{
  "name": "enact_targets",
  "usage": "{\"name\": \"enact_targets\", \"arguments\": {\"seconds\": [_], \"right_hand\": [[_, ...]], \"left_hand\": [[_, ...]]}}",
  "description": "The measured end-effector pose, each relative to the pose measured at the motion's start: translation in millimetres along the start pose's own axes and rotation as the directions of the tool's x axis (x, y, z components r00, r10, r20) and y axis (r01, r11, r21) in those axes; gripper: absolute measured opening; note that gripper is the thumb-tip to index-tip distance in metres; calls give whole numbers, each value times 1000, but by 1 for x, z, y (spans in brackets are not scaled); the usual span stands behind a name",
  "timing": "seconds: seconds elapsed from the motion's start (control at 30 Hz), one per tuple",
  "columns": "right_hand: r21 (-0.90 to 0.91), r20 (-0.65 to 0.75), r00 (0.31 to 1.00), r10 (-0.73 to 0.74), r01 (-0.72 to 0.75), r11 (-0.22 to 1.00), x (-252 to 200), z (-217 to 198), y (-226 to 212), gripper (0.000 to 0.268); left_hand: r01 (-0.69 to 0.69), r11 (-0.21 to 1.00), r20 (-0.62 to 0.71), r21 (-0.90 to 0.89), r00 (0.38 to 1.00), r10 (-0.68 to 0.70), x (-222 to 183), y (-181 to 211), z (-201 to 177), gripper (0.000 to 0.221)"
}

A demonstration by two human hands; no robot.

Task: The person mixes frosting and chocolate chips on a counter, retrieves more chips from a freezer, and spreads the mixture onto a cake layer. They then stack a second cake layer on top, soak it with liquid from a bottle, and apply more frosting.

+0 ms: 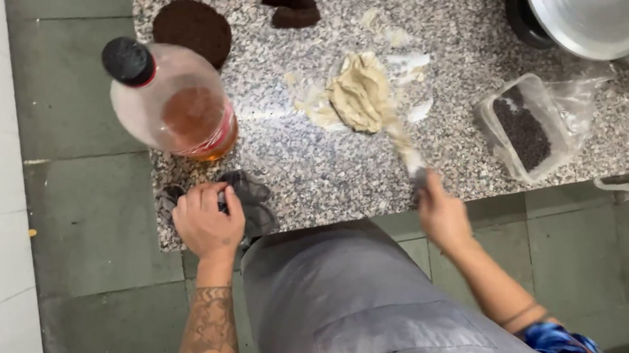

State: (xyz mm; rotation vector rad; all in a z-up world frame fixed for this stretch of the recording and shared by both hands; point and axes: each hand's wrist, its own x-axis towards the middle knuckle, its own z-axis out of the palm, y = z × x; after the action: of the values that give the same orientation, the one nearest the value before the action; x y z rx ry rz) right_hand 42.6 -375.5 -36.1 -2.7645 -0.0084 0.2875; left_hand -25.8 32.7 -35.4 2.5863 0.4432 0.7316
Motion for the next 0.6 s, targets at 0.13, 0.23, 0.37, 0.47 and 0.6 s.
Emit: {"name": "enact_targets", "arguments": {"seconds": [0.13,0.23,0.37,0.47,0.6], "right_hand": [[22,49,981,-188,187,982,13,24,-56,51],[637,615,784,-85,-430,639,14,-11,-62,62],[720,258,959,-116,-111,685,3,-48,-51,53],[402,-200,919,-340,393,827,10,-60,-47,45],[-122,-88,958,-272,261,958,34,-53,-42,46]], "left_hand": [[-10,1000,11,-14,1000,10,1,-2,-3,10],[-16,1000,-8,-11,1000,16,4,-1,-4,10],[-10,1000,-8,-16,1000,10,1,-2,-3,10],[-21,1000,-15,-12,1000,21,0,-2,-1,10],[-14,1000,16,12,1000,14,-3,-6,2,10]]}}
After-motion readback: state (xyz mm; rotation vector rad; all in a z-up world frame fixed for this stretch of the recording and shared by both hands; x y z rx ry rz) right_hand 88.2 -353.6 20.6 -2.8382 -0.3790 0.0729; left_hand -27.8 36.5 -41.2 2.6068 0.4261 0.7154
